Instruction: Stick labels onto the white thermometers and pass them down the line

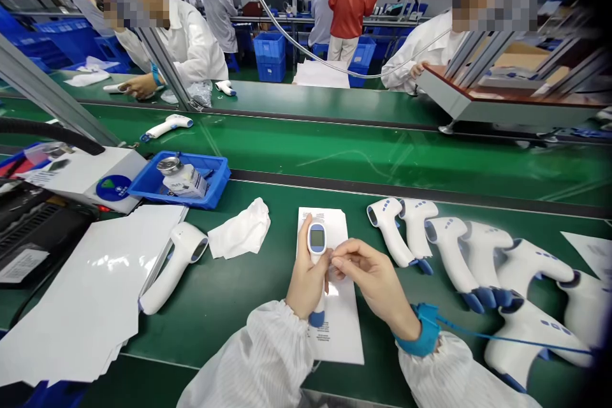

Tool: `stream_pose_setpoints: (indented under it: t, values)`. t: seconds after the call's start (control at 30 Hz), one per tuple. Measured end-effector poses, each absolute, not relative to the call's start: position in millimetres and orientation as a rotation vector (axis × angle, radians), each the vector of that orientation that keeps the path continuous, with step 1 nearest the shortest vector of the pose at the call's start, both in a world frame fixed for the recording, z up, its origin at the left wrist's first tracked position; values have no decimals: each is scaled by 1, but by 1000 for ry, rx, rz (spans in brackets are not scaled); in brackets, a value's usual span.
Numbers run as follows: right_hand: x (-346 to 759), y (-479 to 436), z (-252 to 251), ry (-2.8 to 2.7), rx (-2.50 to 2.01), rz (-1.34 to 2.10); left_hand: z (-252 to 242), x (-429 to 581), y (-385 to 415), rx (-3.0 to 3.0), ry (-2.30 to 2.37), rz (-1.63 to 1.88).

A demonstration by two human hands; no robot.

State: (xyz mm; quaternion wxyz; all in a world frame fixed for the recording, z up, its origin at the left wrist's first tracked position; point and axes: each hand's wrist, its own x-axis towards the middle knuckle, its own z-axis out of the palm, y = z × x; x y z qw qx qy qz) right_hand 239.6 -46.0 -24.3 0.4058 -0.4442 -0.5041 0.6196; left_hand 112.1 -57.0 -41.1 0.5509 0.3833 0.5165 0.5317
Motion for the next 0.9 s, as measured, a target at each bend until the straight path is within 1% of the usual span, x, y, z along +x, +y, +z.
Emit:
stream_pose_setpoints:
  t: [0.13, 0.23, 0.5, 0.67, 0.9]
  values:
    - [228, -46, -26, -1449, -1182, 1306, -38, 113, -58, 834, 1171, 1210]
    - [221, -43, -31, -1428, -1255, 1194, -34, 113, -58, 799, 1166, 1160]
    - [207, -31, -37, -1194, -1194, 1265, -45, 112, -56, 826, 1163, 1194]
    - [206, -28, -38, -1212, -1203, 1201, -53, 112, -56, 908, 1203, 1189]
    - [205, -27, -40, -1223, -1198, 1168, -52, 111, -56, 989, 1248, 1233]
